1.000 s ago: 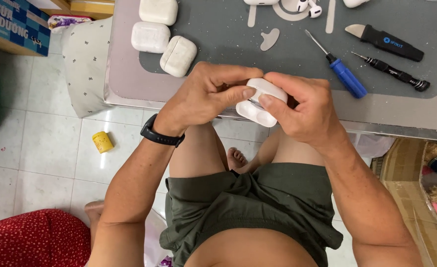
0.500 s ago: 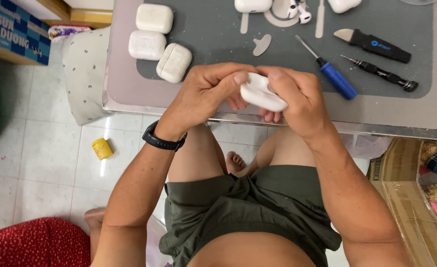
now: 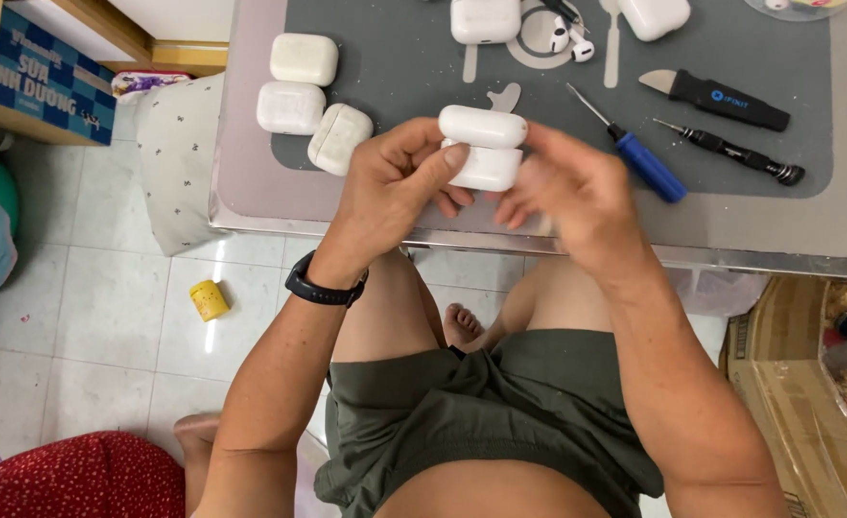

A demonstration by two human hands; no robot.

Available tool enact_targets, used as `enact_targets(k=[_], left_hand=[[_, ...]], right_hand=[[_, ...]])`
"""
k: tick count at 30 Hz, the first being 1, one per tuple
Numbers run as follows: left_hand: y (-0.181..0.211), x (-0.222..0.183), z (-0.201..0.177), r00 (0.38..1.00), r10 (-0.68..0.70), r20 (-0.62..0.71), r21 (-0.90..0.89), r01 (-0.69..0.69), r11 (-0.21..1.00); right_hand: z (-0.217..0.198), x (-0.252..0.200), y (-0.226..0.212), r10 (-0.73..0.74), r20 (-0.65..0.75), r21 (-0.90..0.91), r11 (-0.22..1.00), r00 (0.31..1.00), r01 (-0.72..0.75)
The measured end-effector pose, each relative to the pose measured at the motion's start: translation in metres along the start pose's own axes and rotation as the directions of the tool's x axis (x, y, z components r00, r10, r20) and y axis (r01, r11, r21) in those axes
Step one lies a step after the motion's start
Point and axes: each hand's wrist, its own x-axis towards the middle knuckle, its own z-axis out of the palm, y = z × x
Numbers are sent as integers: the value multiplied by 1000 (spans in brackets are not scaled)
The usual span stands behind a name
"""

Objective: Disassembling and inspecting an earbud charging case using a screwdriver and prying tool

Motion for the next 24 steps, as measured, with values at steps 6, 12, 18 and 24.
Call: enact_targets(k=[6, 12, 18, 24], left_hand=[[3, -5, 2, 999, 25, 48, 24, -26, 999], [3, -9, 1, 998, 27, 57, 23, -28, 999], [4, -13, 4, 994, 72, 80, 93, -79, 993], [10, -16, 8, 982, 169, 80, 241, -184, 953]], right_hand=[[5, 3, -4, -156, 60, -105, 981, 986, 161], [3, 2, -2, -185, 39, -74, 979, 982, 188], [2, 1, -3, -162, 4, -45, 986, 987, 162], [1, 0, -2, -162, 13, -9, 987, 987, 162]])
